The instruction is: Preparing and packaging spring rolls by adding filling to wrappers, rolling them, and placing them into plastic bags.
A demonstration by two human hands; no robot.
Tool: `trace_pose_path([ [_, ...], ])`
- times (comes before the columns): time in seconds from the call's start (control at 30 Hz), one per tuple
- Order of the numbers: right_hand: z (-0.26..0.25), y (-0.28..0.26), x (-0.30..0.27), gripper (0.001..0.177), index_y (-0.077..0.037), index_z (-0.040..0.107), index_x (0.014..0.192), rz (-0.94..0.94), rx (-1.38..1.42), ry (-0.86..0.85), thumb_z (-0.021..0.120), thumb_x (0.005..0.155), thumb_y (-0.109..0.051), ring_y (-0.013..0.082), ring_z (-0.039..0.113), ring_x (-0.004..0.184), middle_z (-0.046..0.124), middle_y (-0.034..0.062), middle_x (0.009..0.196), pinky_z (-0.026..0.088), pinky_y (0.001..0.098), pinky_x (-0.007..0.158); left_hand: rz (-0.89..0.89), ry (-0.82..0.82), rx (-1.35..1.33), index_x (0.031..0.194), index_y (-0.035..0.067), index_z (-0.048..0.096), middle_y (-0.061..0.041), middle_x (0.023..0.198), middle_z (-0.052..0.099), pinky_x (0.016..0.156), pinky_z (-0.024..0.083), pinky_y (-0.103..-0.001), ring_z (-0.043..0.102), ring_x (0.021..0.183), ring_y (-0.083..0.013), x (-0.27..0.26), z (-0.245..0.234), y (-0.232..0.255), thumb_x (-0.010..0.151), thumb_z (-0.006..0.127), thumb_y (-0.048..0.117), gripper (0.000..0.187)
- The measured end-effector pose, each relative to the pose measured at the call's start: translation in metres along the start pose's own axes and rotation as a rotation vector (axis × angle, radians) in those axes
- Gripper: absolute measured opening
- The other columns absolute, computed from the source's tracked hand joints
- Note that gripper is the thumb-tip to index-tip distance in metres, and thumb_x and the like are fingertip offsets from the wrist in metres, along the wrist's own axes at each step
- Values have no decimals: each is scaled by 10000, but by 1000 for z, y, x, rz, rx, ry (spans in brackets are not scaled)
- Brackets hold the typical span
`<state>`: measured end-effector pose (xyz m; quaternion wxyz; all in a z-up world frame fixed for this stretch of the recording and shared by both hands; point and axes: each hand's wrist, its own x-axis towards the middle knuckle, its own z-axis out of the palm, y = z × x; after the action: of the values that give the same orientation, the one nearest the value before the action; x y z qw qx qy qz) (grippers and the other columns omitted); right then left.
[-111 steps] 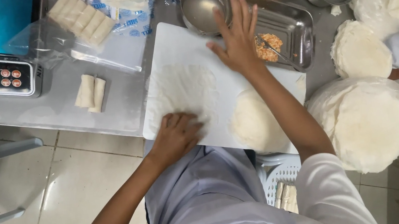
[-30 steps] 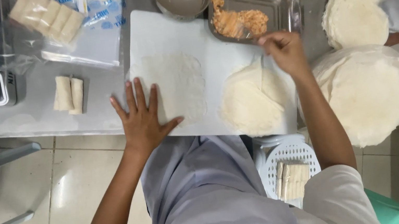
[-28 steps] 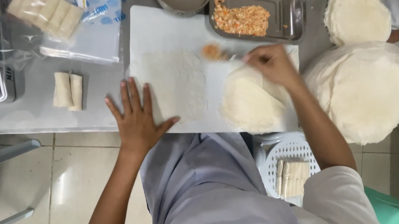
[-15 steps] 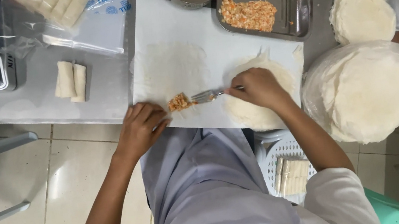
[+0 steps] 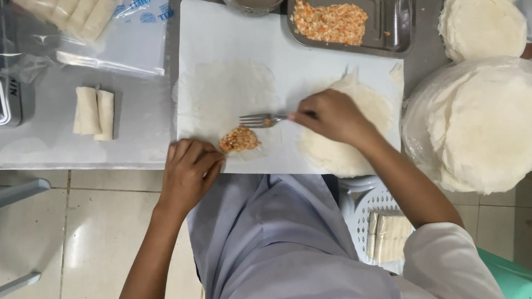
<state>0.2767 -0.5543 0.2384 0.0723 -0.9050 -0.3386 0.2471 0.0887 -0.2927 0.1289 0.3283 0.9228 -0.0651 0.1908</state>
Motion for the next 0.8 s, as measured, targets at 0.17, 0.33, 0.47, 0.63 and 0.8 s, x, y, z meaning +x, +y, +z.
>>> trace_pose_path([
  [0.17,10,5,2,272,-92,801,945,-37,73,-131,626,940,-300,444,732,904,788,167,900,587,549,793,-7,25,-16,866,146,773,37,920,669,871,412,-345,589,983,-177,-1,3,-2,843,821,104,68],
  [0.33,-67,66,-9,214,-131,803,945,232,-226,191,662,995,-284,342,728,799,752,112,824,570,459,697,64,51,70,845,152,758,33,940,663,882,404,-353,577,982,-181,0,8,-2,834,825,90,92],
  [0.47,-68,132,28,232,-171,778,801,387,-612,399,719,968,-322,217,715,565,680,30,603,540,352,496,134,89,125,918,145,725,-3,987,667,830,441,-348,609,956,-201,10,12,-5,850,801,51,139],
  [0.63,-39,97,54,135,-98,770,965,243,-642,551,711,969,-219,318,645,891,678,109,961,455,500,748,76,144,132,977,58,695,-73,989,663,746,465,-358,613,897,-263,57,15,-14,898,721,-37,127],
  [0.8,55,49,59,239,75,684,1211,-496,-213,850,622,992,1,440,634,1057,659,268,1053,481,474,946,133,170,256,1091,83,749,-88,1029,721,819,461,-343,665,1033,-252,75,11,4,896,764,26,205],
])
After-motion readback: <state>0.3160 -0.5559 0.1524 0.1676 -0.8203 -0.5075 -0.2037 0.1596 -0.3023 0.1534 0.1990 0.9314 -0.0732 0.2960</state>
